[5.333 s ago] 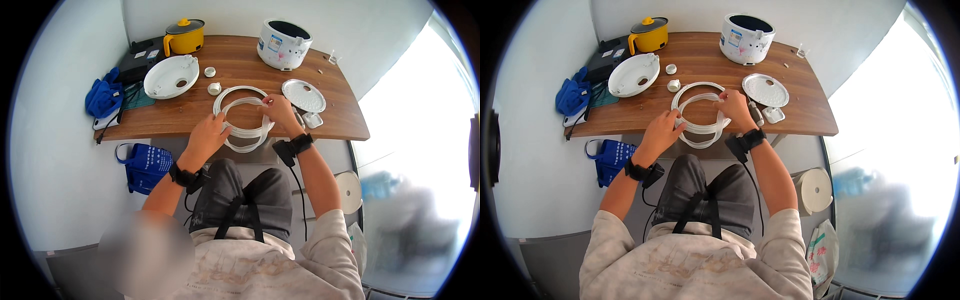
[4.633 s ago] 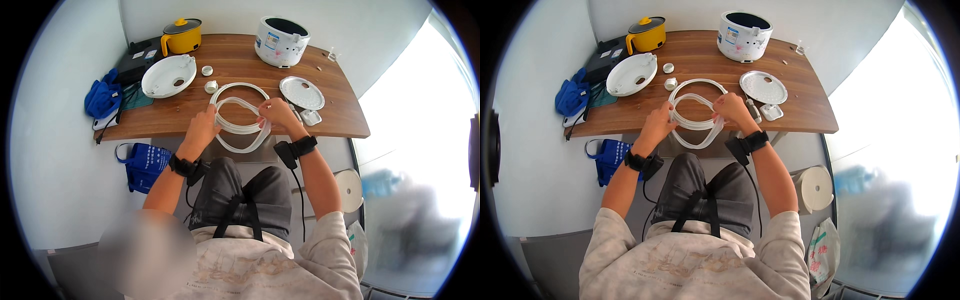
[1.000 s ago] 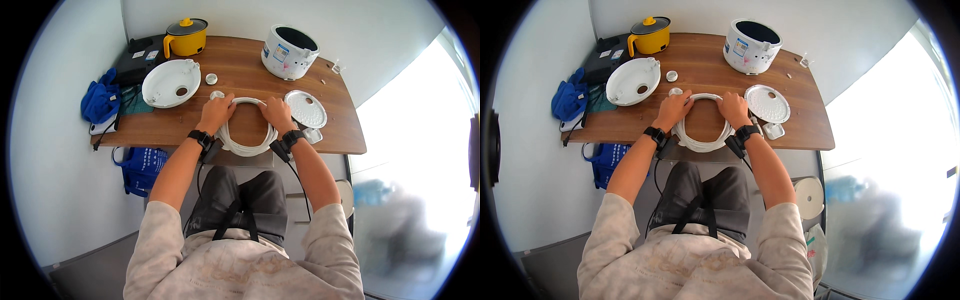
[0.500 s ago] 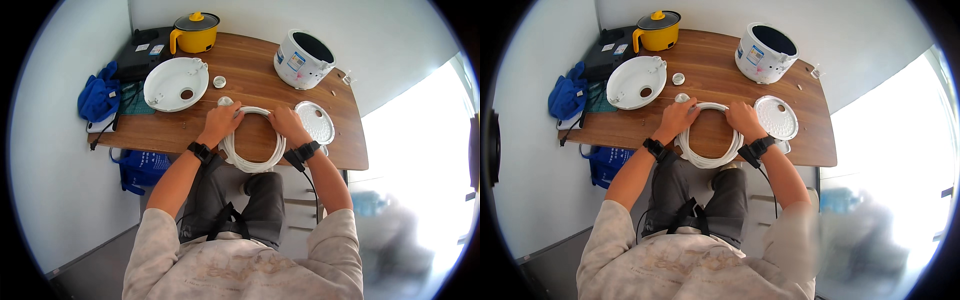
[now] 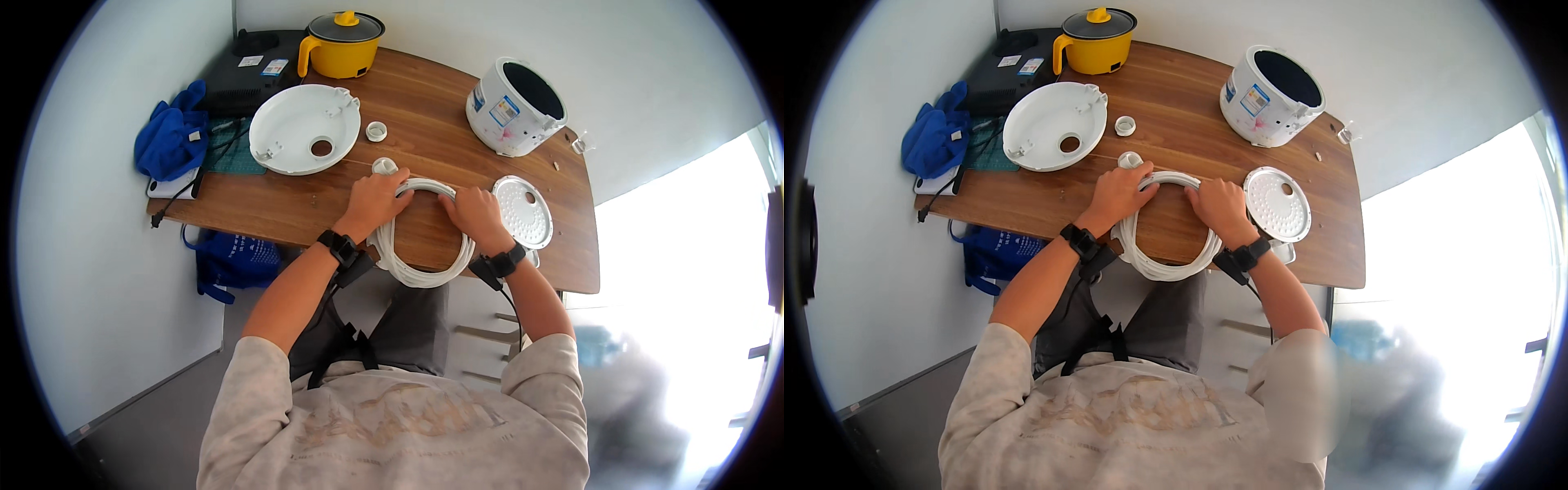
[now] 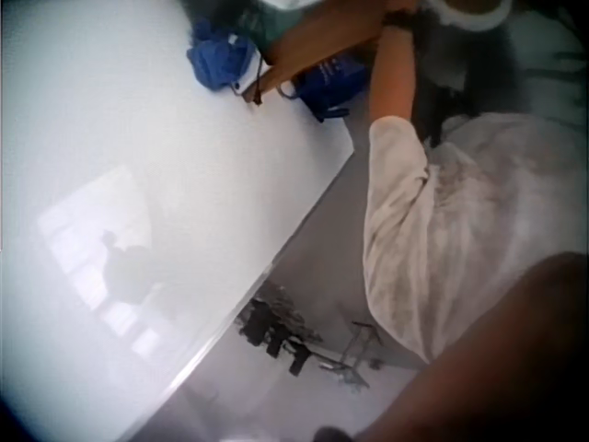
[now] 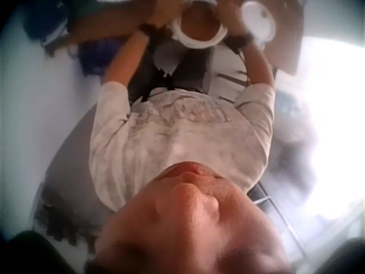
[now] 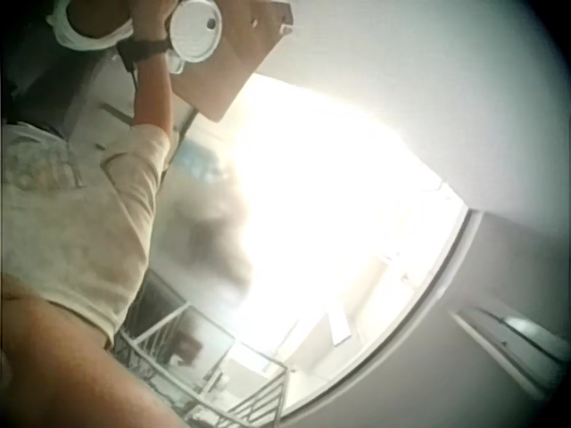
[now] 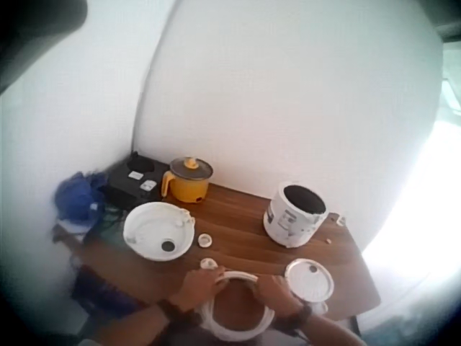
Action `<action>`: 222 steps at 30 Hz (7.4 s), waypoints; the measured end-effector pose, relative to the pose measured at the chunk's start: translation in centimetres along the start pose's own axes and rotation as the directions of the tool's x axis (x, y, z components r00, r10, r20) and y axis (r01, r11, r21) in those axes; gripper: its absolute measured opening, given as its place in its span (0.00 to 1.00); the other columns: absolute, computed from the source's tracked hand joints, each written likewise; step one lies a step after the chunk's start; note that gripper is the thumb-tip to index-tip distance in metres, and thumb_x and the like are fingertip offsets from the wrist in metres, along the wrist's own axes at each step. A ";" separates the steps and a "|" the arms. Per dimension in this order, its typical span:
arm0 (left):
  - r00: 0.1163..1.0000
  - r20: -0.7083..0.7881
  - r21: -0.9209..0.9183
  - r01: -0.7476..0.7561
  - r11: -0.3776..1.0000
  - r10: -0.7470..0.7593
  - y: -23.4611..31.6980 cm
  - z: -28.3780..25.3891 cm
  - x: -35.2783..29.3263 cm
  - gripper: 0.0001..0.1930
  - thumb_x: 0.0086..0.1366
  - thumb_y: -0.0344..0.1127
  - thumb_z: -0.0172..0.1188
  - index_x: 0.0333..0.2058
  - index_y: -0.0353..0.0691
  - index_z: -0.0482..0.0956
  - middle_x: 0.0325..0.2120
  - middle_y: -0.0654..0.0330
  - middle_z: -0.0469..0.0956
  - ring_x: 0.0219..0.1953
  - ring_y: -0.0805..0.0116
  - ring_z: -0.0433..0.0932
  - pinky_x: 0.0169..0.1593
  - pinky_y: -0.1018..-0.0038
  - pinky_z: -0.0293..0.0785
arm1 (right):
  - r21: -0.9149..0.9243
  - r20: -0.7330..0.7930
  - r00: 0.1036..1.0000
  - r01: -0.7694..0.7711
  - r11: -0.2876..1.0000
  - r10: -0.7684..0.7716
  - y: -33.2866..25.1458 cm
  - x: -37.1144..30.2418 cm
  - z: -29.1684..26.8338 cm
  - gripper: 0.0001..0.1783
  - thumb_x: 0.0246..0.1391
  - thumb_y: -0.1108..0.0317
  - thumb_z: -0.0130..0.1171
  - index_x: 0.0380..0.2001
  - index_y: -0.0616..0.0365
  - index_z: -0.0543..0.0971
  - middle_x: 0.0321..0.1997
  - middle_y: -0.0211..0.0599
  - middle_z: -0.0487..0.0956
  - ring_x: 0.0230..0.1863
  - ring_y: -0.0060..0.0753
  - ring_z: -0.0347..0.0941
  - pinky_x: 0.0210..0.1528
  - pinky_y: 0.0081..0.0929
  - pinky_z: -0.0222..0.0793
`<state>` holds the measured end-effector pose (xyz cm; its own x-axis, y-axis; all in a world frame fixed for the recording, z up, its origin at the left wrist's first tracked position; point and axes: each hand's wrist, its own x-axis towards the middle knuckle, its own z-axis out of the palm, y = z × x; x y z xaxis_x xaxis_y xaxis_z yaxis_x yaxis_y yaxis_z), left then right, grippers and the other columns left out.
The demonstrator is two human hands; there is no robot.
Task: The person assembles a white plastic appliance lid by inserting a rubber gasket into a circular frame and then attaching a perforated inner plate using a screwdriver. The person tightens screws to secure the components together on a wooden table.
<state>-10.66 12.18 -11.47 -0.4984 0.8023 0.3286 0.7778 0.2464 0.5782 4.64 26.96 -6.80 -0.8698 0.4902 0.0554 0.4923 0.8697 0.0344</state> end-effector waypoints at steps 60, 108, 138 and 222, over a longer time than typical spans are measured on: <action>0.973 0.070 -0.160 0.228 0.960 -0.220 1.2 -0.6 -0.4 0.14 0.60 0.38 0.61 0.44 0.45 0.77 0.27 0.55 0.81 0.26 0.53 0.81 0.32 0.64 0.77 | -0.118 0.022 0.836 0.547 0.829 -0.548 0.6 4.3 -0.7 0.07 0.40 0.76 0.58 0.27 0.59 0.73 0.26 0.34 0.72 0.30 0.33 0.77 0.27 0.25 0.76; 0.784 0.297 0.329 0.452 0.829 -0.545 5.8 -2.2 3.7 0.09 0.55 0.39 0.65 0.29 0.40 0.80 0.31 0.50 0.80 0.32 0.48 0.81 0.36 0.56 0.78 | 0.408 0.000 0.949 0.288 0.867 -0.315 3.3 7.8 0.4 0.07 0.48 0.76 0.56 0.33 0.58 0.78 0.37 0.44 0.78 0.39 0.46 0.79 0.37 0.37 0.77; 0.631 0.515 0.212 0.562 0.799 -0.581 5.6 -4.3 2.5 0.13 0.60 0.43 0.63 0.34 0.41 0.74 0.28 0.49 0.81 0.36 0.46 0.80 0.38 0.54 0.76 | 0.460 0.418 0.907 -0.258 0.849 0.049 7.4 1.9 -3.5 0.18 0.56 0.56 0.58 0.42 0.56 0.69 0.29 0.52 0.81 0.34 0.60 0.78 0.36 0.53 0.73; 0.800 0.370 0.036 0.495 0.868 -0.472 5.4 -4.6 4.6 0.08 0.62 0.37 0.60 0.31 0.38 0.73 0.23 0.50 0.81 0.27 0.50 0.81 0.32 0.58 0.77 | 0.552 0.339 0.923 -0.352 0.756 0.182 8.2 1.7 -1.8 0.15 0.53 0.56 0.59 0.36 0.55 0.75 0.26 0.49 0.80 0.33 0.57 0.78 0.37 0.50 0.72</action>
<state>-10.51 14.74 -3.41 -0.6245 0.7268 -0.2859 0.4422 0.6308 0.6376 7.27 34.76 -4.58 -0.7239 0.6300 -0.2813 0.6610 0.5163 -0.5445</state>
